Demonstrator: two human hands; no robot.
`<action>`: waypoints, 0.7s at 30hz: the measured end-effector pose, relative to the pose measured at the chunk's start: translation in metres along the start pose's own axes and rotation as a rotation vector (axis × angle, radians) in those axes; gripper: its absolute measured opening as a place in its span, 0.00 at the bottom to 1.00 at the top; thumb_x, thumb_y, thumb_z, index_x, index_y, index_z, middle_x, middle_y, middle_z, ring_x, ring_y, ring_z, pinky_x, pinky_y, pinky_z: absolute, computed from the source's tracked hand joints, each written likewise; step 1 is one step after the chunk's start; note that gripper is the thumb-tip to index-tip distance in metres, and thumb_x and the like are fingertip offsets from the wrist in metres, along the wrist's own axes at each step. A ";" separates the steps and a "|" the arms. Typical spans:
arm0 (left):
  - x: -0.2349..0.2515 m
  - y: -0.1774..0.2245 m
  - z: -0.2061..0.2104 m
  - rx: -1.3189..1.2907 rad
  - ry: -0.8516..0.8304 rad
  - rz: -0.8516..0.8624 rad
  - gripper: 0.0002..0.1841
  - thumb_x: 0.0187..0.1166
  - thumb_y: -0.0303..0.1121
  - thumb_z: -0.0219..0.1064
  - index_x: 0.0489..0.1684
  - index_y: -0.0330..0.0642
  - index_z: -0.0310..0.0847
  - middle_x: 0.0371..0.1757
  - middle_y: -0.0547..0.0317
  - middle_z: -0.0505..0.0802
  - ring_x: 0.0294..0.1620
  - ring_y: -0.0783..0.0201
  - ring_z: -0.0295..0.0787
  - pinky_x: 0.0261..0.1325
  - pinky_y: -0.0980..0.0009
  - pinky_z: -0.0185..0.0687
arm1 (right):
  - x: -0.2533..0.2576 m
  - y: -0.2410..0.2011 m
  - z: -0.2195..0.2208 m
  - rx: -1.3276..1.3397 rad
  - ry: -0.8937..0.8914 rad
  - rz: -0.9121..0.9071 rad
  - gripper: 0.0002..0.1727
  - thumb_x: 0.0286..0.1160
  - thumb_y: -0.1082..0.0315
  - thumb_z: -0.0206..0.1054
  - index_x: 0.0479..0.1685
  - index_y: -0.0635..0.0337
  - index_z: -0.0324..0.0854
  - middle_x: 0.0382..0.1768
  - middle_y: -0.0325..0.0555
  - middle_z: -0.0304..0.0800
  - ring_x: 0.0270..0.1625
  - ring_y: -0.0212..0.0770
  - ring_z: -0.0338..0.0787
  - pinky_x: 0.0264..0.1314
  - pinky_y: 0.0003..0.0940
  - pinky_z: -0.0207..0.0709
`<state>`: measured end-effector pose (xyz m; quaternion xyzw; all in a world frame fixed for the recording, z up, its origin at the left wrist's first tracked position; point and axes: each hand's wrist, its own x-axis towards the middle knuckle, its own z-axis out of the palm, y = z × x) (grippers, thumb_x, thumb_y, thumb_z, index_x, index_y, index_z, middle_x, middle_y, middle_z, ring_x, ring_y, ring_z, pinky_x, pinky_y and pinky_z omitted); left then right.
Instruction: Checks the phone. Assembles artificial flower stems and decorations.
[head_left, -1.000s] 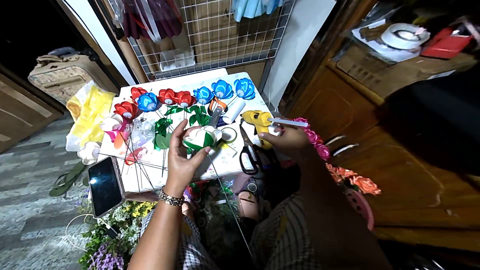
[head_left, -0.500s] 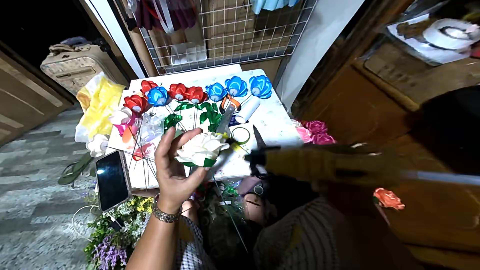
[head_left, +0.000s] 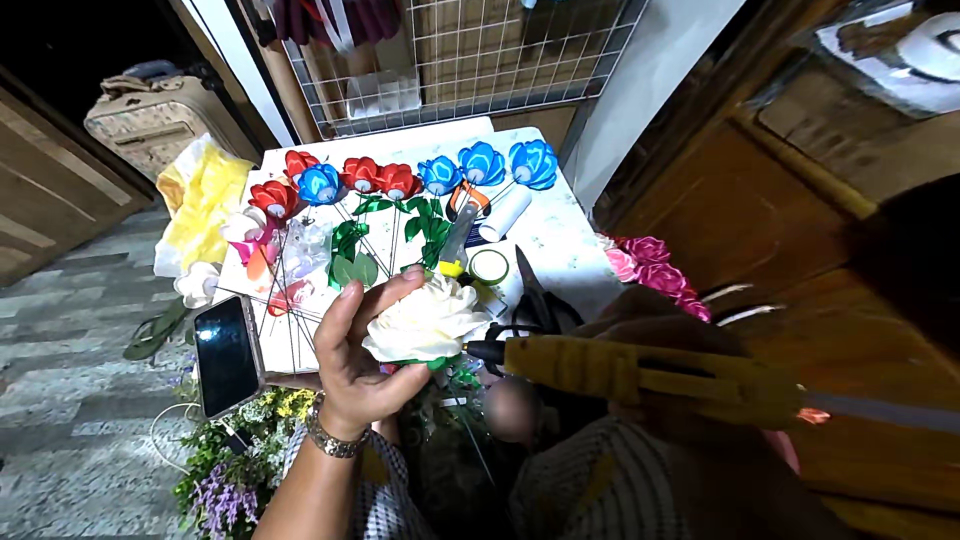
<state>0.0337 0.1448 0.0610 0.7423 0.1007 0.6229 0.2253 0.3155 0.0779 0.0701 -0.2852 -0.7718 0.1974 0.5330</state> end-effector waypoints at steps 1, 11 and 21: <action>0.000 0.000 0.000 0.009 -0.005 0.003 0.45 0.68 0.27 0.79 0.87 0.65 0.60 0.76 0.68 0.86 0.76 0.59 0.83 0.79 0.59 0.80 | 0.001 -0.001 0.000 -0.010 -0.002 -0.004 0.17 0.76 0.42 0.70 0.50 0.43 0.85 0.46 0.20 0.89 0.56 0.19 0.83 0.61 0.17 0.76; -0.001 0.001 0.001 0.017 0.001 -0.008 0.46 0.66 0.26 0.80 0.87 0.65 0.60 0.76 0.68 0.85 0.76 0.58 0.83 0.80 0.58 0.80 | 0.002 -0.002 0.001 -0.019 -0.037 0.014 0.16 0.74 0.44 0.73 0.47 0.43 0.86 0.44 0.21 0.89 0.54 0.19 0.83 0.60 0.16 0.74; -0.002 -0.001 0.003 0.007 -0.017 -0.024 0.45 0.67 0.27 0.80 0.87 0.65 0.60 0.76 0.68 0.85 0.76 0.60 0.82 0.79 0.60 0.80 | 0.003 -0.002 0.007 -0.067 -0.020 -0.029 0.16 0.77 0.44 0.71 0.45 0.45 0.85 0.42 0.22 0.89 0.51 0.18 0.81 0.59 0.16 0.71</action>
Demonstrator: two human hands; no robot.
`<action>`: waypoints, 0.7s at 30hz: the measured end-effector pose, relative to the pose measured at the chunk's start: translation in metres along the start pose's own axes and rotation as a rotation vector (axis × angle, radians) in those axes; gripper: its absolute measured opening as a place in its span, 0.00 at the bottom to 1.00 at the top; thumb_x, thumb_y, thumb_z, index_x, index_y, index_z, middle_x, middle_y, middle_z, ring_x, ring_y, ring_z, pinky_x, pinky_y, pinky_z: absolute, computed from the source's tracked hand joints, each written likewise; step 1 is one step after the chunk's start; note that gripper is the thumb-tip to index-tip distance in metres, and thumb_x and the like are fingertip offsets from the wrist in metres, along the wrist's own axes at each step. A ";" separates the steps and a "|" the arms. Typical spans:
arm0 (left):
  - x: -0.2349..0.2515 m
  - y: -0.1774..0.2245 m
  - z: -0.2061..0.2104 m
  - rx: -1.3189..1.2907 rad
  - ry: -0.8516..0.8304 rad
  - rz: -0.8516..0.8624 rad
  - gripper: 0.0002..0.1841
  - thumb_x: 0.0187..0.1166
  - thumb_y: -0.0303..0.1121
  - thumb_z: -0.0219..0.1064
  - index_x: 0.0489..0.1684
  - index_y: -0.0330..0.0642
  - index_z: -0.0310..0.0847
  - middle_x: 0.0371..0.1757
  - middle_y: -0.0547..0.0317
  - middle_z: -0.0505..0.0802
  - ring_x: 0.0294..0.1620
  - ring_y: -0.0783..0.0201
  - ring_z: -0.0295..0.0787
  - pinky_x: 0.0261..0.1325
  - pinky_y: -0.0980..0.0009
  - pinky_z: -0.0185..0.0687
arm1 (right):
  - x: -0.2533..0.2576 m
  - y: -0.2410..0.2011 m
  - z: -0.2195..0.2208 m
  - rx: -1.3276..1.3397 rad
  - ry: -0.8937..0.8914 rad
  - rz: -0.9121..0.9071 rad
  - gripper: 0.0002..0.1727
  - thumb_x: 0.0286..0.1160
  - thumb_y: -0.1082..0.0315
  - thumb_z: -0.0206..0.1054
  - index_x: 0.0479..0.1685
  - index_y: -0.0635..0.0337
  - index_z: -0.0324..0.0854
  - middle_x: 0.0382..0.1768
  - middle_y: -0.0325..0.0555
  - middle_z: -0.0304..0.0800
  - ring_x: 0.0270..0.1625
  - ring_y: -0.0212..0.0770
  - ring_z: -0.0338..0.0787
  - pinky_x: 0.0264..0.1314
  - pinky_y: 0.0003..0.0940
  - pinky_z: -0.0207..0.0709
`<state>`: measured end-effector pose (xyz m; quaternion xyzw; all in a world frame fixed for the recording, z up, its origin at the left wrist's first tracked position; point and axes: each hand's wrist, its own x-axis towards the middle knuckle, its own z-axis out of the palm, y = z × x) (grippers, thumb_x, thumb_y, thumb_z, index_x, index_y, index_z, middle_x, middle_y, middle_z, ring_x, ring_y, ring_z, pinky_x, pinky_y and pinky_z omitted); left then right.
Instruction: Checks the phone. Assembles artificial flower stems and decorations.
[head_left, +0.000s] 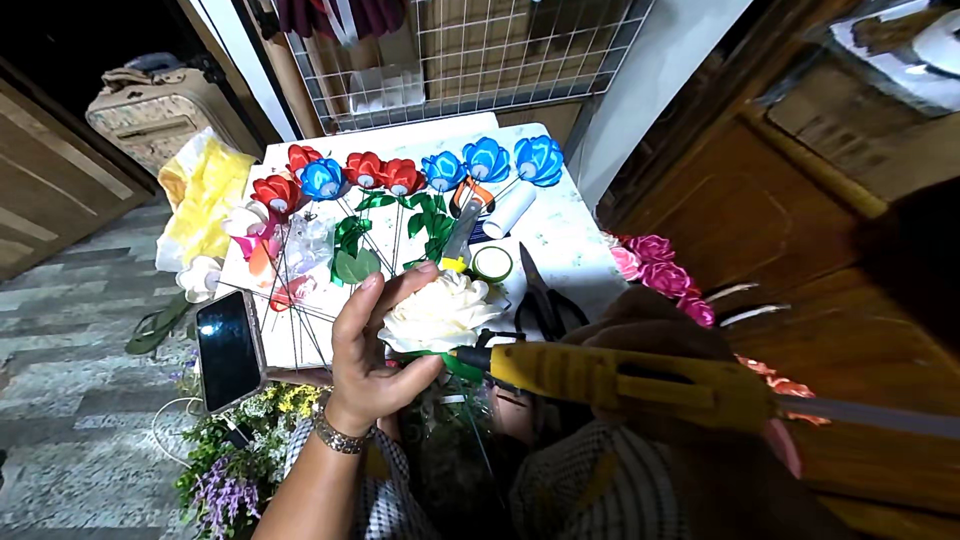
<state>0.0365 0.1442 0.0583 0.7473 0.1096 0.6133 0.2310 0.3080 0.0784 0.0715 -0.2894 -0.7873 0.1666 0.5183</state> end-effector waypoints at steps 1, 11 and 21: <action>0.000 0.000 0.000 0.001 0.001 0.000 0.45 0.67 0.27 0.80 0.87 0.65 0.60 0.76 0.68 0.85 0.76 0.60 0.82 0.79 0.60 0.80 | 0.000 0.000 0.000 0.001 0.004 -0.001 0.16 0.76 0.45 0.71 0.45 0.45 0.85 0.42 0.22 0.89 0.51 0.18 0.81 0.59 0.15 0.71; 0.000 -0.001 -0.001 0.010 0.004 -0.008 0.44 0.69 0.29 0.79 0.87 0.65 0.60 0.77 0.68 0.84 0.76 0.59 0.82 0.79 0.60 0.80 | -0.002 0.002 -0.004 -0.051 0.033 0.021 0.18 0.77 0.43 0.70 0.47 0.46 0.83 0.41 0.24 0.87 0.50 0.18 0.81 0.57 0.15 0.72; 0.000 -0.004 -0.003 0.061 0.010 -0.031 0.44 0.68 0.27 0.79 0.87 0.66 0.60 0.76 0.68 0.85 0.76 0.60 0.82 0.79 0.60 0.80 | 0.000 -0.002 -0.007 -0.266 0.036 0.027 0.19 0.75 0.41 0.70 0.42 0.46 0.85 0.36 0.28 0.85 0.46 0.22 0.80 0.54 0.19 0.69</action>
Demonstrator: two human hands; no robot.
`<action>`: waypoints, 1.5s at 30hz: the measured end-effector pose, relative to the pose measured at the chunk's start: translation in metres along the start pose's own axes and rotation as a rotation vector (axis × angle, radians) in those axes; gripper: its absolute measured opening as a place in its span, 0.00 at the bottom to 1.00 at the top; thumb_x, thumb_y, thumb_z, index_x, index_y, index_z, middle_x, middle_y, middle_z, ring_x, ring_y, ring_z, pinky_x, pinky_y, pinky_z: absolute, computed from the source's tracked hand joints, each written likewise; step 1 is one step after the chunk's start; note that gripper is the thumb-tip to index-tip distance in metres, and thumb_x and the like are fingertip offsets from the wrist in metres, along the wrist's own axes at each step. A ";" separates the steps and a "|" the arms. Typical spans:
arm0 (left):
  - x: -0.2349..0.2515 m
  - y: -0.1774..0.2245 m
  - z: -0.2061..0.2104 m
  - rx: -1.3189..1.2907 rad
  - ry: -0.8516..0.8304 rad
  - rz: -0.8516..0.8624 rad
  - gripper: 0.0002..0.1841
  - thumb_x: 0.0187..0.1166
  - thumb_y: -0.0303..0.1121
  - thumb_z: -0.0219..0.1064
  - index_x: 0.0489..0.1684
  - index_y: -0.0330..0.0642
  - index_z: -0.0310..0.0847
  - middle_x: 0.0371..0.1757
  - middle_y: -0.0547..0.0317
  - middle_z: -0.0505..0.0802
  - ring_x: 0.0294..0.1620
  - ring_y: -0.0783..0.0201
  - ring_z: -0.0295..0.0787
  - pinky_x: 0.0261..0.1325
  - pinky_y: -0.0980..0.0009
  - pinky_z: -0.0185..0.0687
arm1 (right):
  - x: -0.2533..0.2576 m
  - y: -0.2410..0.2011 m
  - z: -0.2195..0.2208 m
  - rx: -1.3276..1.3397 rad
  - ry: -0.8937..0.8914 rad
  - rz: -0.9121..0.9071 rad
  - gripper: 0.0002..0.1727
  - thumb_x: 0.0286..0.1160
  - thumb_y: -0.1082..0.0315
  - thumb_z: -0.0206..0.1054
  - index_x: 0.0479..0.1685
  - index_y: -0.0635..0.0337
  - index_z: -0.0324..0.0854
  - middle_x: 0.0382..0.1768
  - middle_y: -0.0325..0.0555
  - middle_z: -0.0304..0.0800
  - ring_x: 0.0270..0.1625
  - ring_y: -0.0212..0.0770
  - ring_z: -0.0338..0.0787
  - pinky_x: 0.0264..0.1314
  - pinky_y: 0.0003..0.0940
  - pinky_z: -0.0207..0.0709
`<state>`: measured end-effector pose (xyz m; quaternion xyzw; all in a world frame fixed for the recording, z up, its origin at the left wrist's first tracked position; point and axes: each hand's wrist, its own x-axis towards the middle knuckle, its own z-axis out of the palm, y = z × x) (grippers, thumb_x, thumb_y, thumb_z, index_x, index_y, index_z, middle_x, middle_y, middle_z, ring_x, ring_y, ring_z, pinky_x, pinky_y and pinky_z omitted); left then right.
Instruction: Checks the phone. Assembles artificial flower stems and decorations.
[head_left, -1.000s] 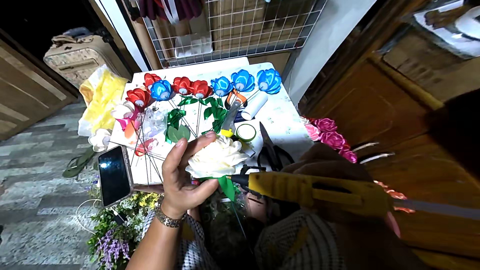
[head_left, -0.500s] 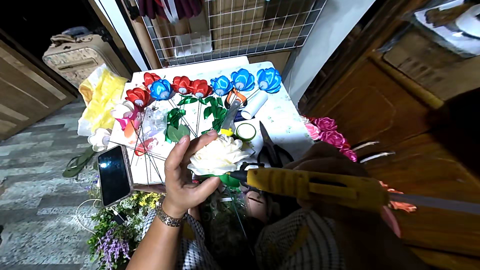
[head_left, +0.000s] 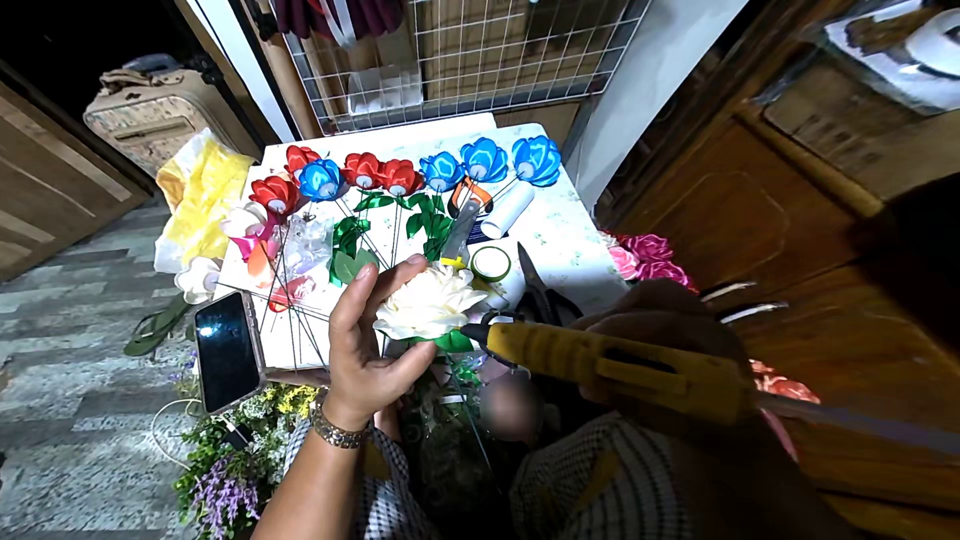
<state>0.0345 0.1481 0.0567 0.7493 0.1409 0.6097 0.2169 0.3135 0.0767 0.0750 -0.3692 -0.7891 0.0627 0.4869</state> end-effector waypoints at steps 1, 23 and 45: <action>0.000 -0.001 0.000 0.015 -0.003 -0.007 0.44 0.68 0.27 0.79 0.87 0.66 0.60 0.77 0.69 0.84 0.76 0.61 0.82 0.80 0.60 0.79 | 0.001 -0.003 -0.002 -0.079 -0.012 -0.011 0.19 0.75 0.42 0.69 0.40 0.48 0.86 0.35 0.31 0.87 0.45 0.26 0.81 0.53 0.22 0.69; 0.008 -0.023 0.011 -0.351 0.117 -1.004 0.36 0.77 0.27 0.66 0.88 0.55 0.59 0.60 0.59 0.88 0.44 0.71 0.89 0.46 0.72 0.88 | 0.001 0.116 0.026 0.023 0.188 0.918 0.29 0.84 0.61 0.60 0.78 0.71 0.66 0.62 0.65 0.85 0.62 0.53 0.87 0.68 0.56 0.78; 0.003 -0.019 0.044 -0.530 -0.220 -1.196 0.40 0.71 0.26 0.69 0.88 0.50 0.56 0.39 0.56 0.91 0.29 0.72 0.87 0.34 0.77 0.85 | 0.006 0.027 0.065 0.094 -0.034 0.123 0.30 0.91 0.43 0.44 0.52 0.44 0.96 0.86 0.55 0.68 0.92 0.60 0.55 0.91 0.60 0.50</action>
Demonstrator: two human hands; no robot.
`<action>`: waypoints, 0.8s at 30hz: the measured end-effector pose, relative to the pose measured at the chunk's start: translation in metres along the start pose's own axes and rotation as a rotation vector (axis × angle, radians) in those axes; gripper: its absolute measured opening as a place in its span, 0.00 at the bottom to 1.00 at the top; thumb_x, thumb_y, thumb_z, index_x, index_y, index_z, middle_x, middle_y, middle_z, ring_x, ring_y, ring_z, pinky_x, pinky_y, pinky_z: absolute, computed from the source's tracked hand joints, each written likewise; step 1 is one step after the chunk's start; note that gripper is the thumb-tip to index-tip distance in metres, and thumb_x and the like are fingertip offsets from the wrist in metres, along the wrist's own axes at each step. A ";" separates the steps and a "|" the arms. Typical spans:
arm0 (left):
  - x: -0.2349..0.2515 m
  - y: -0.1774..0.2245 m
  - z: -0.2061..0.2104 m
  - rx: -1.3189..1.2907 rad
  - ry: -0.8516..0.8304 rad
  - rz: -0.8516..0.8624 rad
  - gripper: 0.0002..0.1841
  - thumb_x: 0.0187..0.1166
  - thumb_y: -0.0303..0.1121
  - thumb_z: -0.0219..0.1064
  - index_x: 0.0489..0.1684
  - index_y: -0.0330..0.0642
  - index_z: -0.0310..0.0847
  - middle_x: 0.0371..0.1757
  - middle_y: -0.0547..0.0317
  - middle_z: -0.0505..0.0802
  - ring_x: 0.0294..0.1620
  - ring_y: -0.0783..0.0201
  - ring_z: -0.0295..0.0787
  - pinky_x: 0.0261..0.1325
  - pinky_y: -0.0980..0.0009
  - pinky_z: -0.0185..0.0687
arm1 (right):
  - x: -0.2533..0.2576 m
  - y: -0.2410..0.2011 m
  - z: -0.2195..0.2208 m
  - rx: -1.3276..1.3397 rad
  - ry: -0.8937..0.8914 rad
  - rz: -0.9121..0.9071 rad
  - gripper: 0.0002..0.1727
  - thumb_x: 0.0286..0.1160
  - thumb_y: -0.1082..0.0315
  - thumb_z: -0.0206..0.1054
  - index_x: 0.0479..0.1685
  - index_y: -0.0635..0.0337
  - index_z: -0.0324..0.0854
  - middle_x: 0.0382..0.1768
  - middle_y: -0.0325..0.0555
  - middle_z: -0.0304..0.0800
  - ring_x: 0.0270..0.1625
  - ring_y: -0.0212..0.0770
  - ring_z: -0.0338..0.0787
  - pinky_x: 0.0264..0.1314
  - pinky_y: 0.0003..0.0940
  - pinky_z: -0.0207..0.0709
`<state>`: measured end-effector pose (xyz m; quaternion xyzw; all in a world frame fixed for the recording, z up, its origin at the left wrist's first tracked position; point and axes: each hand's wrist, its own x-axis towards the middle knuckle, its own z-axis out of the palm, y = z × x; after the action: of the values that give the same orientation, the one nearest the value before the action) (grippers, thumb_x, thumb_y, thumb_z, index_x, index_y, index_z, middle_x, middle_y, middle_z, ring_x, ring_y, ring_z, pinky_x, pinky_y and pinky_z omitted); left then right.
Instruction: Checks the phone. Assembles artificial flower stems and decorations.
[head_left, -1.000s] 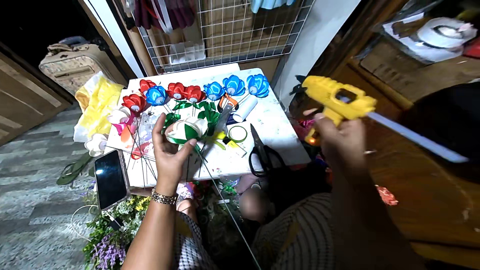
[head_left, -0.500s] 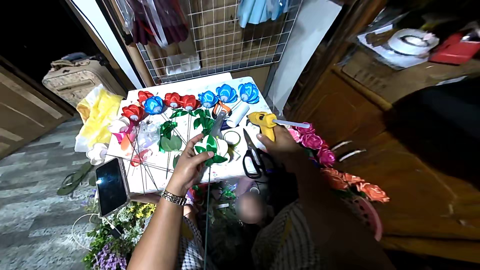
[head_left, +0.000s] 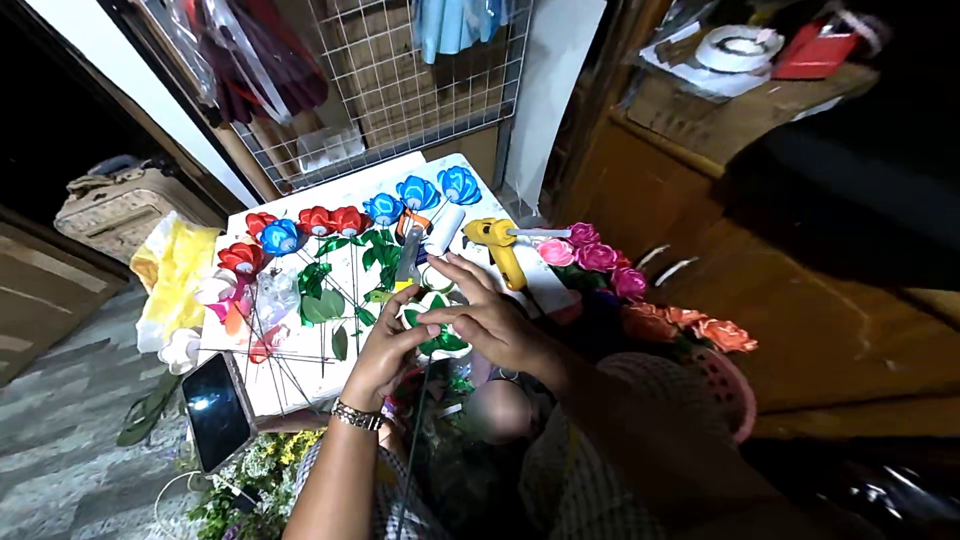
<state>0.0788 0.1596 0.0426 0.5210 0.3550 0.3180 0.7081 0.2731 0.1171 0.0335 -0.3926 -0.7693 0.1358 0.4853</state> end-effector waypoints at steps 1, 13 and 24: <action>0.000 0.000 -0.001 0.009 0.000 -0.003 0.40 0.70 0.27 0.69 0.88 0.51 0.57 0.38 0.57 0.90 0.28 0.72 0.86 0.34 0.77 0.85 | -0.001 0.000 0.002 0.039 0.016 0.032 0.32 0.91 0.42 0.43 0.51 0.45 0.95 0.86 0.54 0.68 0.92 0.58 0.55 0.91 0.59 0.51; 0.000 0.000 -0.004 -0.067 0.021 0.051 0.41 0.69 0.25 0.70 0.87 0.53 0.57 0.42 0.56 0.92 0.29 0.71 0.89 0.35 0.76 0.88 | -0.011 0.004 0.022 0.181 0.040 0.088 0.40 0.91 0.37 0.32 0.66 0.49 0.89 0.90 0.53 0.58 0.95 0.48 0.49 0.95 0.49 0.47; -0.002 0.000 -0.009 -0.138 0.016 0.086 0.41 0.70 0.24 0.69 0.88 0.52 0.57 0.42 0.55 0.92 0.31 0.69 0.92 0.37 0.74 0.90 | -0.015 0.010 0.032 0.070 0.065 -0.016 0.34 0.91 0.40 0.38 0.67 0.49 0.86 0.89 0.57 0.58 0.94 0.54 0.51 0.93 0.55 0.50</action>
<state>0.0704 0.1620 0.0409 0.4832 0.3152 0.3761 0.7251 0.2533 0.1176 0.0020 -0.3734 -0.7510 0.1461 0.5246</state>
